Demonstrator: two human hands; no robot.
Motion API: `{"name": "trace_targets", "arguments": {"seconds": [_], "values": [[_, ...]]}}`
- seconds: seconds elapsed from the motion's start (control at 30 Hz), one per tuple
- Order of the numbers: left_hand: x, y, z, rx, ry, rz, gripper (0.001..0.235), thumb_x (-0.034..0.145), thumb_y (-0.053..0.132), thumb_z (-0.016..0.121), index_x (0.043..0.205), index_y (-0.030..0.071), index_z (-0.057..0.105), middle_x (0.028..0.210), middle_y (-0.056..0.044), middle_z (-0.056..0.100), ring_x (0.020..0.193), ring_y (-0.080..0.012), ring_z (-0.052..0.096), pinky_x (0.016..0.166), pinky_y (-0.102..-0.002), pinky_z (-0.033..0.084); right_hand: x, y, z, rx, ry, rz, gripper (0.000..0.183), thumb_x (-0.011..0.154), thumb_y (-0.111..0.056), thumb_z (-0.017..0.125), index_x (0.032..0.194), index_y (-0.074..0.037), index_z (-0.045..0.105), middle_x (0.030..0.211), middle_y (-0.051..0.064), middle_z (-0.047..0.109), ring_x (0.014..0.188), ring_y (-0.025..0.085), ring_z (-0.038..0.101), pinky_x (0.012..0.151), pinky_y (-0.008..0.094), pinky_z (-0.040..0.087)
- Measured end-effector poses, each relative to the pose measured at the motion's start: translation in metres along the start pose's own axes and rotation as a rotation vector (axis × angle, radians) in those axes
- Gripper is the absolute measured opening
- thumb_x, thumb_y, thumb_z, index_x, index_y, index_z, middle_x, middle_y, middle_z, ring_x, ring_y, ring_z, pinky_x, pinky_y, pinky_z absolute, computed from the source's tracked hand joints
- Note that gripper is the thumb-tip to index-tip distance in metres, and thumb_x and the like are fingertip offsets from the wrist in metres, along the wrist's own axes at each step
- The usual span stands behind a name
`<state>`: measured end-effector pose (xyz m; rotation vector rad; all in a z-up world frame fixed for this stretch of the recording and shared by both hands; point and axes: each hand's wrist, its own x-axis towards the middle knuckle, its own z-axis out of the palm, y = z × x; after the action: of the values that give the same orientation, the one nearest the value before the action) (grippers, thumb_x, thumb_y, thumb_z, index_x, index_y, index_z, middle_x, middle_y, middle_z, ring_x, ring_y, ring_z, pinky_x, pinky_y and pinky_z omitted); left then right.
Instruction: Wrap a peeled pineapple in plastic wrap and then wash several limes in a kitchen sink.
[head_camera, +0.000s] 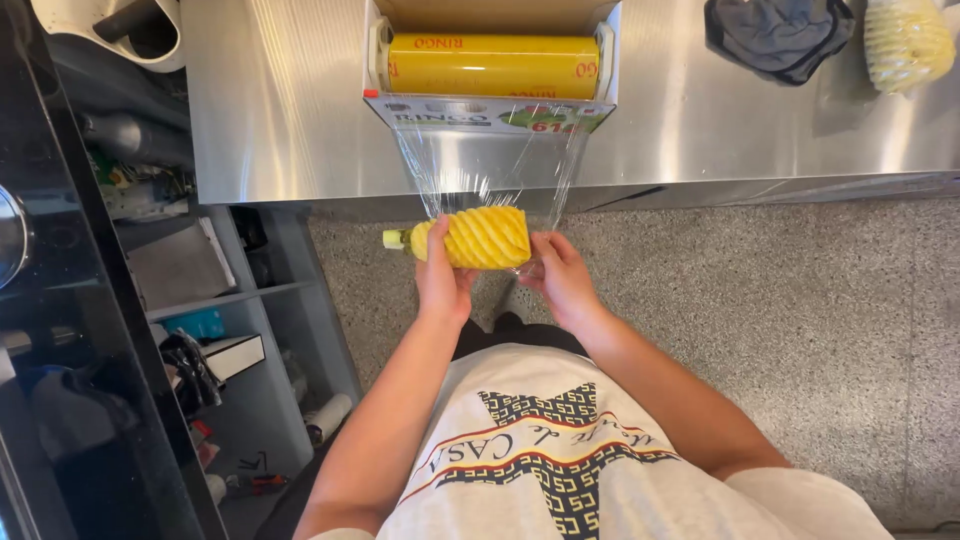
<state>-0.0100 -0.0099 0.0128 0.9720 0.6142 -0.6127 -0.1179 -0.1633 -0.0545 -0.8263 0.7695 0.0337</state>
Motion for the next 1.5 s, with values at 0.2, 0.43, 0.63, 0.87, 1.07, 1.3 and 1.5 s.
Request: {"name": "trace_targets", "arguments": {"seconds": [0.2,0.43,0.63,0.87,1.07,1.3,1.5], "values": [[-0.01,0.005,0.018,0.132,0.089,0.01,0.058,0.083,0.045,0.073,0.128,0.017,0.051,0.121,-0.005,0.066,0.106,-0.0212,0.068,0.083,-0.042,0.057,-0.036,-0.038,0.022,-0.24,0.082,-0.034,0.014,0.104,-0.023,0.05,0.114,-0.014,0.051,0.09,0.009,0.073,0.07,0.019,0.073,0.057,0.029,0.052],[0.0,0.011,0.023,0.117,0.088,-0.037,0.059,0.082,0.047,0.075,0.126,0.015,0.054,0.117,-0.007,0.068,0.096,-0.0225,0.072,0.075,-0.041,0.059,-0.037,-0.03,0.013,-0.345,-0.001,-0.387,0.018,0.107,-0.014,0.054,0.123,-0.009,0.047,0.084,0.012,0.069,0.065,0.017,0.066,0.057,0.028,0.051],[0.014,0.027,0.016,0.164,0.021,-0.162,0.072,0.078,0.06,0.071,0.13,0.014,0.057,0.117,-0.009,0.071,0.09,-0.0227,0.074,0.077,-0.041,0.06,-0.047,-0.071,0.024,-0.961,-0.252,-1.055,0.041,0.096,-0.002,0.064,0.134,-0.002,0.049,0.105,0.013,0.069,0.088,0.023,0.07,0.076,0.031,0.057],[0.02,0.027,0.023,0.276,0.056,-0.173,0.074,0.076,0.055,0.075,0.131,0.01,0.056,0.115,-0.012,0.07,0.093,-0.0293,0.074,0.079,-0.047,0.063,-0.037,-0.079,0.016,-1.326,-0.155,-1.505,0.022,0.089,-0.012,0.089,0.102,-0.009,0.071,0.103,0.004,0.068,0.091,0.023,0.068,0.078,0.035,0.055],[0.033,0.027,0.03,0.382,0.029,-0.225,0.073,0.071,0.054,0.078,0.128,0.011,0.059,0.11,-0.013,0.072,0.088,-0.0303,0.073,0.073,-0.046,0.062,-0.022,-0.11,0.039,-1.393,-0.267,-1.636,0.033,0.082,-0.022,0.087,0.11,-0.018,0.069,0.129,0.011,0.059,0.118,0.034,0.06,0.096,0.048,0.052],[0.055,0.025,0.035,0.451,0.078,-0.268,0.076,0.071,0.059,0.078,0.127,0.01,0.062,0.107,-0.014,0.069,0.081,-0.0294,0.072,0.072,-0.044,0.064,0.011,-0.11,0.041,-1.511,-0.53,-1.349,0.083,0.069,-0.033,0.09,0.144,-0.026,0.055,0.148,0.019,0.046,0.132,0.042,0.052,0.108,0.048,0.048],[0.011,0.041,0.05,0.501,0.012,-0.103,0.055,0.089,0.058,0.06,0.11,0.008,0.05,0.104,-0.022,0.07,0.084,-0.0339,0.075,0.072,-0.042,0.064,0.021,-0.123,0.035,-1.319,-0.487,-1.098,0.094,0.061,-0.019,0.095,0.145,-0.021,0.053,0.145,0.02,0.053,0.13,0.04,0.055,0.109,0.047,0.048]]}}
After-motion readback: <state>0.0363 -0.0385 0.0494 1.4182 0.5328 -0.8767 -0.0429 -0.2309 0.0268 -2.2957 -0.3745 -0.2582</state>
